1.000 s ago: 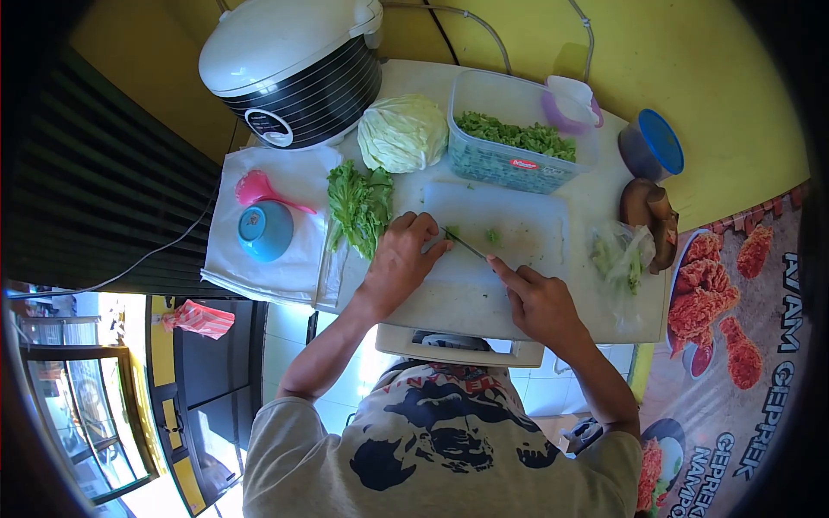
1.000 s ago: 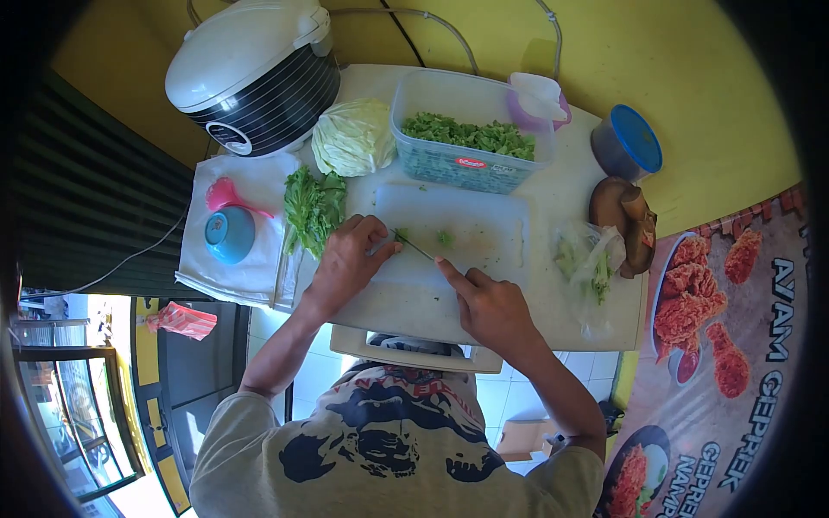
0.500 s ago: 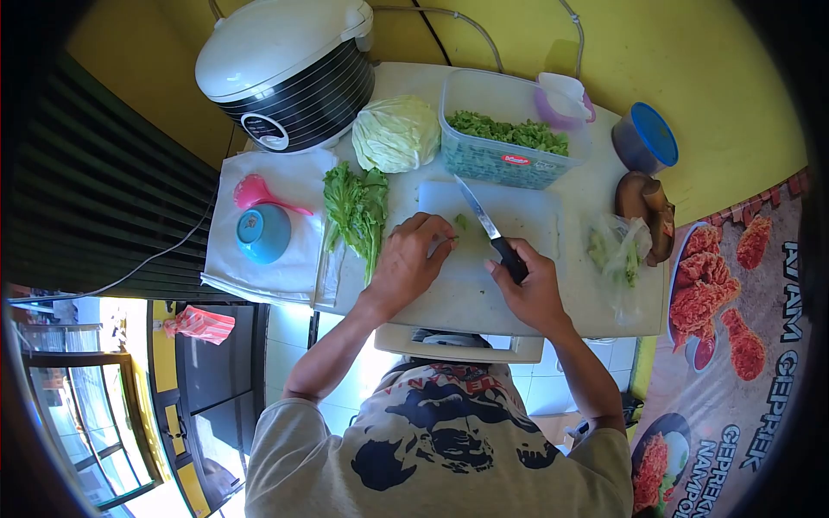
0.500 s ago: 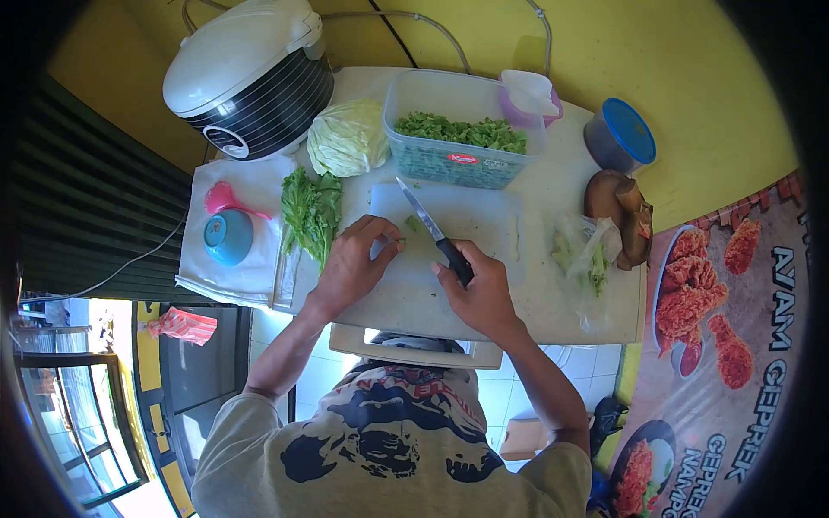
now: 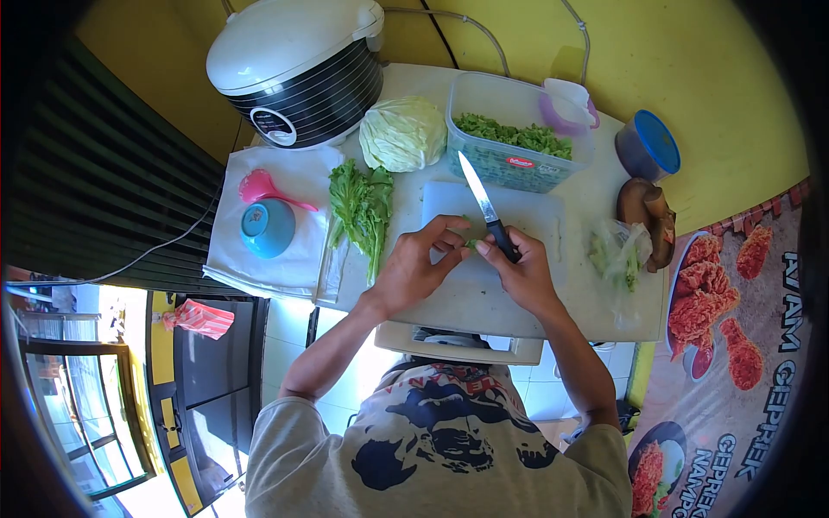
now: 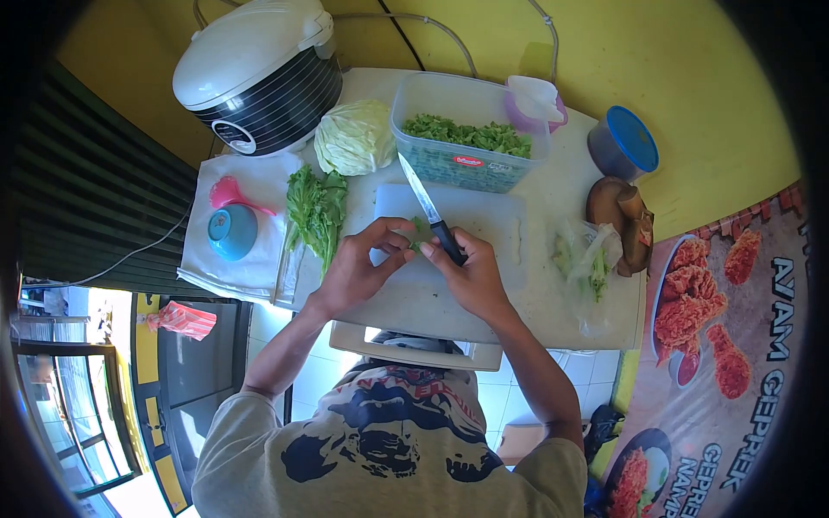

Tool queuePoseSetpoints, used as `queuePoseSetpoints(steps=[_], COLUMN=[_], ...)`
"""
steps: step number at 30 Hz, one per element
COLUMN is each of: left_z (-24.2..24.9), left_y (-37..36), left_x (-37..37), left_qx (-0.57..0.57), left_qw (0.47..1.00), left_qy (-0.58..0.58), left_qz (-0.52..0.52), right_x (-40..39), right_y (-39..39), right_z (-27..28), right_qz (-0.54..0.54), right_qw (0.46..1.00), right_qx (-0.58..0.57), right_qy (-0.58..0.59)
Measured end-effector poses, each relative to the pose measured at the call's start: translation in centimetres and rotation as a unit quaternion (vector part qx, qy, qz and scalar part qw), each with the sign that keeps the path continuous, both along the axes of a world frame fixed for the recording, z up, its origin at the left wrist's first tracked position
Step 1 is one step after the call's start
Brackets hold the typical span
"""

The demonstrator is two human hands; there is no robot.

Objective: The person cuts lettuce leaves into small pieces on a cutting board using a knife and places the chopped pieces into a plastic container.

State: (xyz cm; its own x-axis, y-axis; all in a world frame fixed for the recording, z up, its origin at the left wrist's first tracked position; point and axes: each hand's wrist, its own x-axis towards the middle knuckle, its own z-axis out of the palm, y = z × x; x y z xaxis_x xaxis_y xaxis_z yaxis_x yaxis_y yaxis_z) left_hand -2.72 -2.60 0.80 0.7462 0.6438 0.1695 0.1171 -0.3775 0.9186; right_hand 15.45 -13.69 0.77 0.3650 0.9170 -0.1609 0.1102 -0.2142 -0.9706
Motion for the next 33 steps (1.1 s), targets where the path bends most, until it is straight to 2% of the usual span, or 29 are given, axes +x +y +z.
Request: queuePoseSetpoints(steps=[5,8,12,17,18,20,23,26,33], left_z=[-0.2,0.7,-0.3,-0.1,0.3,1.1,-0.4,-0.6,0.2], left_y=[0.1,-0.3,0.3,0.3,0.1,-0.4,0.1,0.7,0.7], left_x=[0.2,0.5,0.0,0.1,0.2,0.3,0.3,-0.3,-0.4], left_qx=[-0.142,-0.094,-0.11,-0.172,-0.143,-0.085,-0.119,-0.201,-0.071], left_qw=[0.99,0.995,0.993,0.985,0.989,0.995,0.993,0.979,0.996], left_qy=[0.012,0.029,0.025,0.023,0.034,0.055,0.019,-0.005,0.05], left_qz=[-0.015,-0.016,-0.028,-0.013,-0.011,-0.01,-0.021,-0.039,0.034], right_x=[0.0,-0.2,0.1,0.4,0.4,-0.1,0.1,0.3,0.3], right_y=[0.1,0.1,-0.1,0.2,0.3,0.3,0.2,0.2,0.8], right_z=[-0.5,-0.3,0.9,-0.7,-0.7,-0.1,0.7,0.4,-1.5], right_qz=[0.009,0.006,0.004,0.024,0.033,0.032,0.032,0.021,0.013], right_qw=[1.0,1.0,0.997,0.999,0.999,0.997,0.997,0.998,0.999], right_qx=[0.022,0.021,-0.034,0.025,0.039,0.051,0.033,0.026,0.029], right_qy=[-0.014,0.012,0.073,0.007,-0.009,0.039,0.062,0.053,-0.01])
